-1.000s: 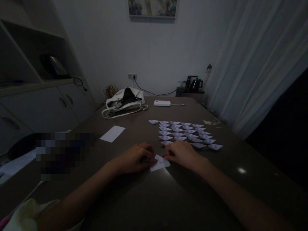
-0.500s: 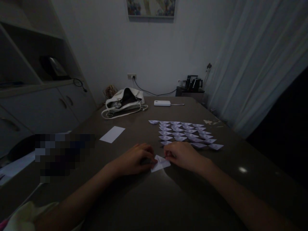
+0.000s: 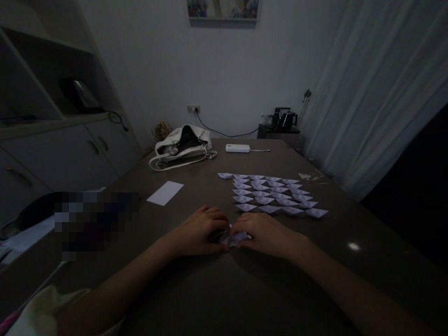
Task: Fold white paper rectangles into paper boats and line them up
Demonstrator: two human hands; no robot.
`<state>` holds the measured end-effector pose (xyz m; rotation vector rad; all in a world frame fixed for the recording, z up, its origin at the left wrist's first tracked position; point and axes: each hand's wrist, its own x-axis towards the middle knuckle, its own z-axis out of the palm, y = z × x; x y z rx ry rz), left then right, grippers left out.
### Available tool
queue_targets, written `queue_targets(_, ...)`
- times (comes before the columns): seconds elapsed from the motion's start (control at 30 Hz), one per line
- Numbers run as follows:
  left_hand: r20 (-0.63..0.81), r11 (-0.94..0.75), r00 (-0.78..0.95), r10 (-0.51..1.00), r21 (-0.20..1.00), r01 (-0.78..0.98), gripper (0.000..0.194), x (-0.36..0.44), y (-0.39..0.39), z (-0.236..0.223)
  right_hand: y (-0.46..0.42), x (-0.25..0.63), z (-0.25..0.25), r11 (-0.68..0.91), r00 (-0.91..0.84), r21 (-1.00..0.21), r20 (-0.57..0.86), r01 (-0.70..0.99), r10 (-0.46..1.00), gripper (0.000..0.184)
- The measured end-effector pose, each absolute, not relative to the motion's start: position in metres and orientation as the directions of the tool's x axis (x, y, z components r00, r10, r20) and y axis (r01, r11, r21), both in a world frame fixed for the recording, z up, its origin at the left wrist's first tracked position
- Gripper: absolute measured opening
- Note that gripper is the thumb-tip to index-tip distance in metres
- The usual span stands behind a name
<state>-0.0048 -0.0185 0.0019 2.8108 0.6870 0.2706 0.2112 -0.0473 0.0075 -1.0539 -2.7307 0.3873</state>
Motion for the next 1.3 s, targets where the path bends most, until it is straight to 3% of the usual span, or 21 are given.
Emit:
queue_targets(0.33, 0.118, -0.862, 0.873, 0.473, 0.270, 0.430, 0.025, -0.005, -0.018, 0.002, -0.048, 0.218, 0.019, 0.689, -0.759, -0.423, 0.002, 0.589, 0.651, 0.035)
queue_targets(0.97, 0.097, -0.847, 0.873, 0.478, 0.313, 0.429, 0.027, -0.007, -0.018, 0.002, -0.046, 0.220, 0.011, 0.713, -0.773, -0.408, 0.028, 0.570, 0.634, 0.035)
queue_targets(1.3, 0.055, -0.818, 0.874, 0.483, 0.382, 0.429, 0.044, -0.010, -0.018, 0.004, -0.046, 0.220, 0.011, 0.721, -0.778, -0.402, 0.032, 0.564, 0.627, 0.035)
